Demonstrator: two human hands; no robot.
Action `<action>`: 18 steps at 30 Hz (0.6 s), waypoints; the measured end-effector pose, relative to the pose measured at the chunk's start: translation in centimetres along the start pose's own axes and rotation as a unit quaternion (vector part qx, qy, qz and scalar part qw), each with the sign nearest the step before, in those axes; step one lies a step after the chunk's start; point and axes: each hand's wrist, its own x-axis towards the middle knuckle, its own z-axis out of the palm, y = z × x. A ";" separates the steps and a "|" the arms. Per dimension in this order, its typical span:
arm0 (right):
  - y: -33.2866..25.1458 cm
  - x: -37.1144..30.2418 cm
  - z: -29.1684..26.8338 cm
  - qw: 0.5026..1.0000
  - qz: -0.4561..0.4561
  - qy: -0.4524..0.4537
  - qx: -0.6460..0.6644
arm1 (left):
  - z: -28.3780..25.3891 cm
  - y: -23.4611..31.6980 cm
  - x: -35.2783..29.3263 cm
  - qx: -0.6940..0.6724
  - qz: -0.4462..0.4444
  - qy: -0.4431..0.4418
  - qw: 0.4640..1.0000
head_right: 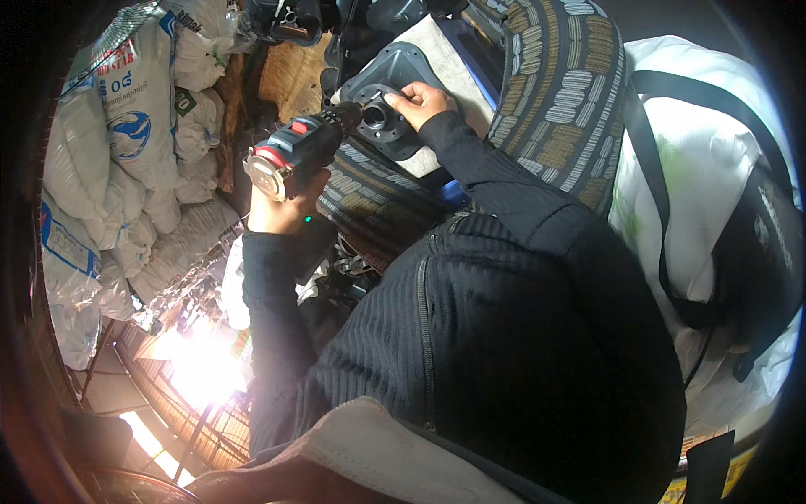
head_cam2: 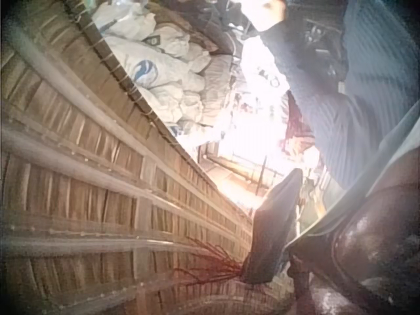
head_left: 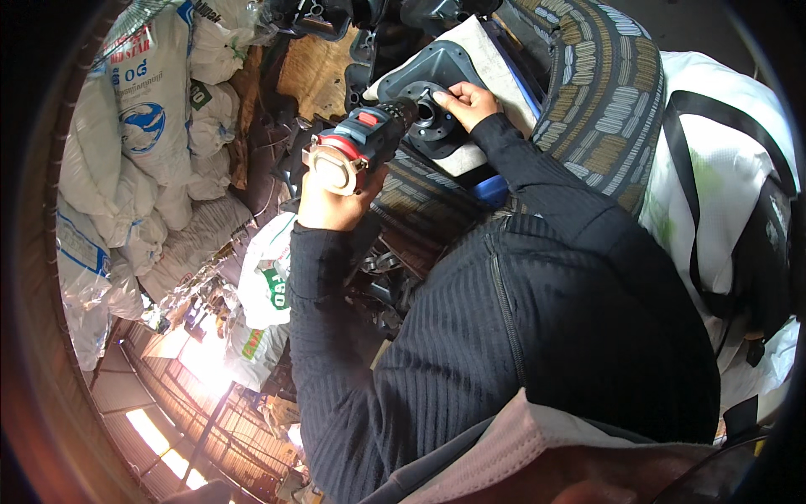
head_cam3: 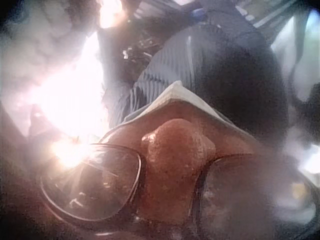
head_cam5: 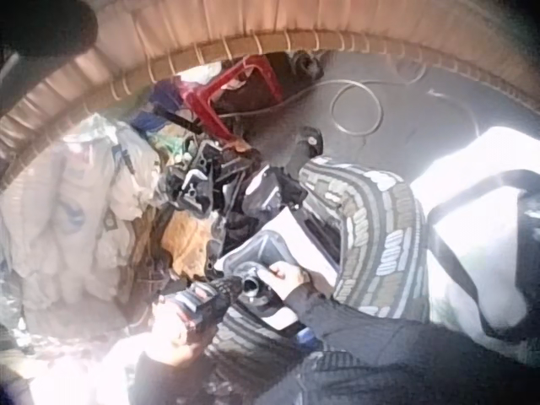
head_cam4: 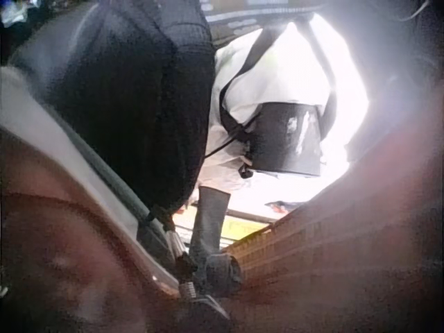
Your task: The person uses a cordless drill to fasten screws into a black plastic part. They repeatedly pick up the part, align it, and drive screws into it, then place it down and pick up another similar part to repeat the process.
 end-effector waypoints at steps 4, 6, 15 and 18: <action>-0.7 -0.1 -0.1 1.000 0.012 -0.013 -0.014 | -0.6 -0.5 1.8 0.044 0.003 -0.067 0.997; -1.3 -0.3 -0.5 0.998 0.023 -0.022 -0.054 | -0.7 -0.6 2.2 0.079 0.011 -0.090 0.993; -1.2 -0.8 -0.2 0.999 0.035 -0.025 -0.008 | -1.1 -0.7 2.9 0.167 0.095 -0.156 0.969; -1.9 -1.0 -0.3 0.998 0.044 -0.039 0.035 | -1.3 -0.3 3.0 0.120 0.055 -0.153 0.979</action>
